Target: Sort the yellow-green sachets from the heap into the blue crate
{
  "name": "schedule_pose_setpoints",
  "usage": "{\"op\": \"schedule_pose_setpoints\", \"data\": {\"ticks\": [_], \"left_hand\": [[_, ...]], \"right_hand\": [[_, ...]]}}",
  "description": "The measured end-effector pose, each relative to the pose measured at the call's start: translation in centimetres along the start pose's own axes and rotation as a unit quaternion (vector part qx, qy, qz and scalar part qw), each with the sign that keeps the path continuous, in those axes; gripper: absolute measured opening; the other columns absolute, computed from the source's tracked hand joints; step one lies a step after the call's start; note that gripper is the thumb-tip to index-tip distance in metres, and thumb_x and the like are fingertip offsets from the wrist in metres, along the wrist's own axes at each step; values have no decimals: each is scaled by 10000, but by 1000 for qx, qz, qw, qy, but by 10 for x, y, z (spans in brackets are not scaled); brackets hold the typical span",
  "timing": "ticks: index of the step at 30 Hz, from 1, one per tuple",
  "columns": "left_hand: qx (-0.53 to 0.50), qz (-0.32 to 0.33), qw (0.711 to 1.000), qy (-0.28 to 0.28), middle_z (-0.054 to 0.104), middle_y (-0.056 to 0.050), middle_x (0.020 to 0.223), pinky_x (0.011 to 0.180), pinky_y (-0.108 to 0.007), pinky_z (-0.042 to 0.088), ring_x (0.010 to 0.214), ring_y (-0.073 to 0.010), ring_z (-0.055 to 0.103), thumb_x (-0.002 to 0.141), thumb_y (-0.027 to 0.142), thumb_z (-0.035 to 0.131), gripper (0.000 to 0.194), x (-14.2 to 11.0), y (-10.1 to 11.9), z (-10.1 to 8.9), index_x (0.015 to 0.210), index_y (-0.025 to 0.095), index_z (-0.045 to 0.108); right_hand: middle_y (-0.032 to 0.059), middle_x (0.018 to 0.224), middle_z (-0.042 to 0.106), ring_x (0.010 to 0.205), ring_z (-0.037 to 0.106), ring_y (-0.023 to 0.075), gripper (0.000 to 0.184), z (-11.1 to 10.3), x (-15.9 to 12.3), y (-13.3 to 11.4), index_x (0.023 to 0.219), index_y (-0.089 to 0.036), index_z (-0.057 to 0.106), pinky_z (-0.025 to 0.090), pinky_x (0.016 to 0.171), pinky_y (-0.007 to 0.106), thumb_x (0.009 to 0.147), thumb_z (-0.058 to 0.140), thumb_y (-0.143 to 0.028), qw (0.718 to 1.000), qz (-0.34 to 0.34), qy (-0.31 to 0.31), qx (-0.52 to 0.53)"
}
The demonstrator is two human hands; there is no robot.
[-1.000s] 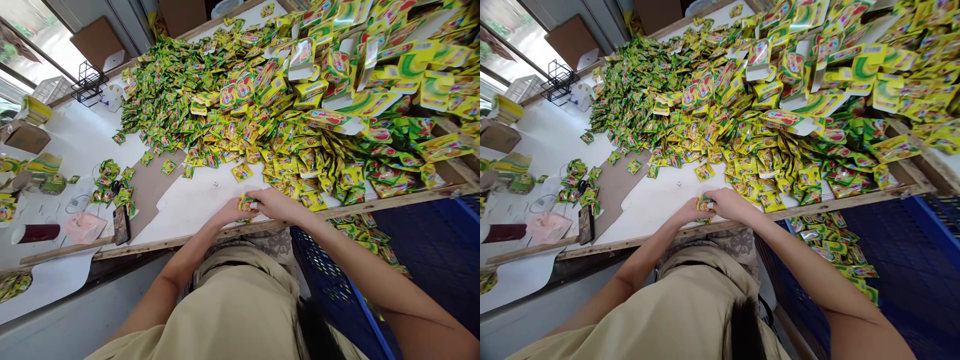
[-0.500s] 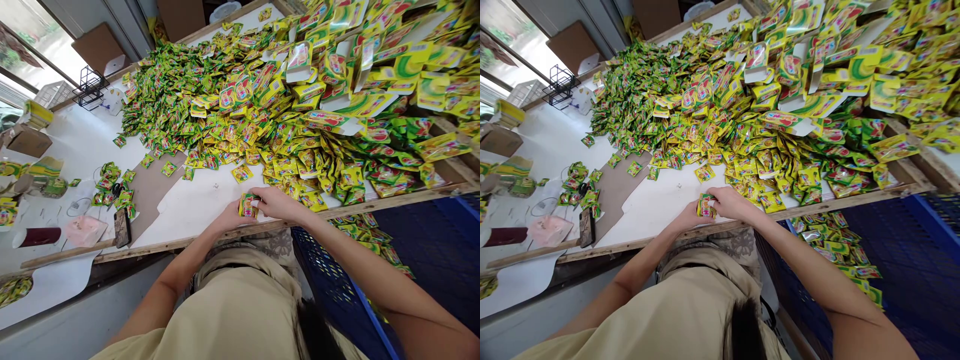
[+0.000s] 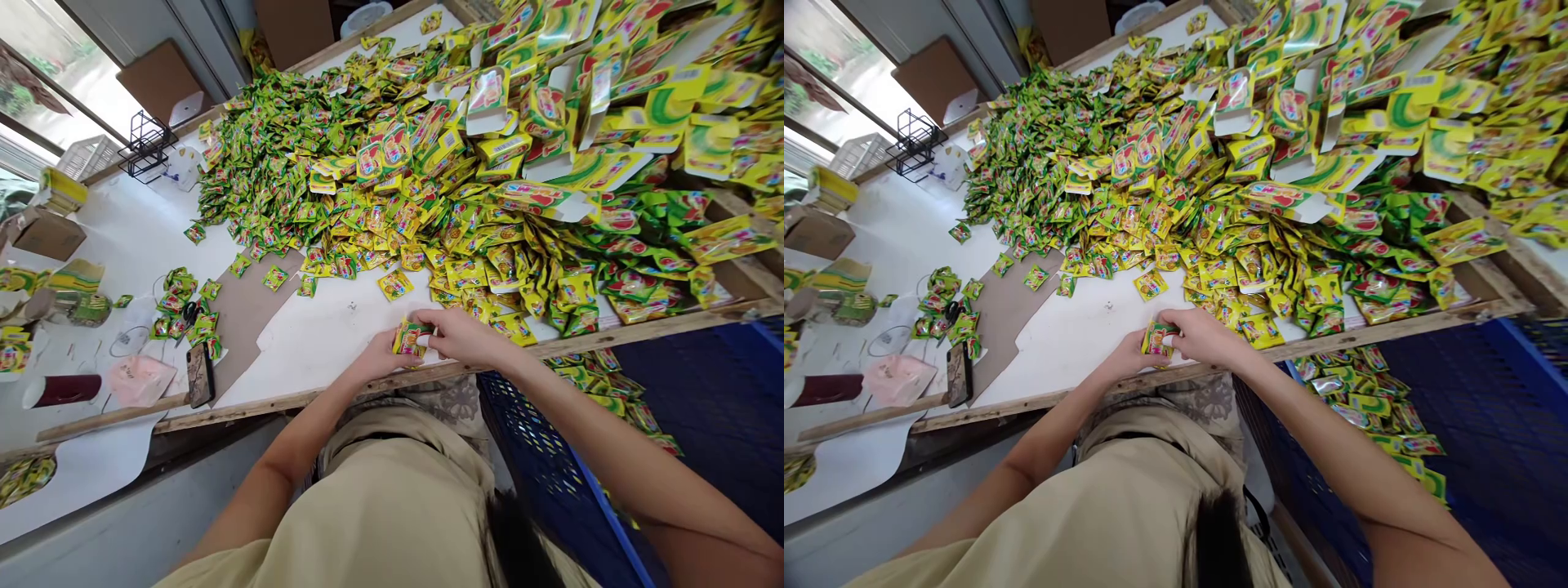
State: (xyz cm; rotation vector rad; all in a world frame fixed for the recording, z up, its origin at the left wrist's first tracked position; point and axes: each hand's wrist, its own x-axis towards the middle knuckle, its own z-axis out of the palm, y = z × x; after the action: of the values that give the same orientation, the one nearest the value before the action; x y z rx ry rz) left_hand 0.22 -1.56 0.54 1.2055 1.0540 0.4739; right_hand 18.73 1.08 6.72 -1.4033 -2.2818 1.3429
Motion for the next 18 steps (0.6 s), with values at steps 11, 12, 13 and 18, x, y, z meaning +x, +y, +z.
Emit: {"op": "schedule_pose_setpoints", "data": {"ticks": [11,12,13,18], "left_hand": [[30,-4,1000,0,587,2,803,708,-244,401,733,-124,492,608,291,754,409,2,-1,0,951,115,619],[32,-6,999,-2,586,2,799,704,-243,401,729,-123,491,607,292,754,405,2,-1,0,944,113,619],[33,-8,999,-2,585,2,798,702,-243,401,727,-122,490,604,292,756,402,2,-1,0,937,113,618],[50,-1,999,0,591,0,817,709,-243,412,725,-117,490,619,306,751,402,0,2,-1,947,120,612]], "right_hand": [[-25,677,567,504,599,102,177,-1,7,12,817,-183,461,479,448,205,761,599,-279,951,58,-103,285],[-22,667,570,506,599,101,172,-2,8,12,812,-176,485,486,456,205,763,603,-291,952,55,-111,279],[-18,654,576,509,599,102,159,-4,9,12,814,-167,514,490,467,206,766,602,-291,955,55,-120,266],[-4,586,607,516,604,115,144,-5,13,12,871,-144,642,462,502,195,777,545,-195,978,55,-132,155]]}}
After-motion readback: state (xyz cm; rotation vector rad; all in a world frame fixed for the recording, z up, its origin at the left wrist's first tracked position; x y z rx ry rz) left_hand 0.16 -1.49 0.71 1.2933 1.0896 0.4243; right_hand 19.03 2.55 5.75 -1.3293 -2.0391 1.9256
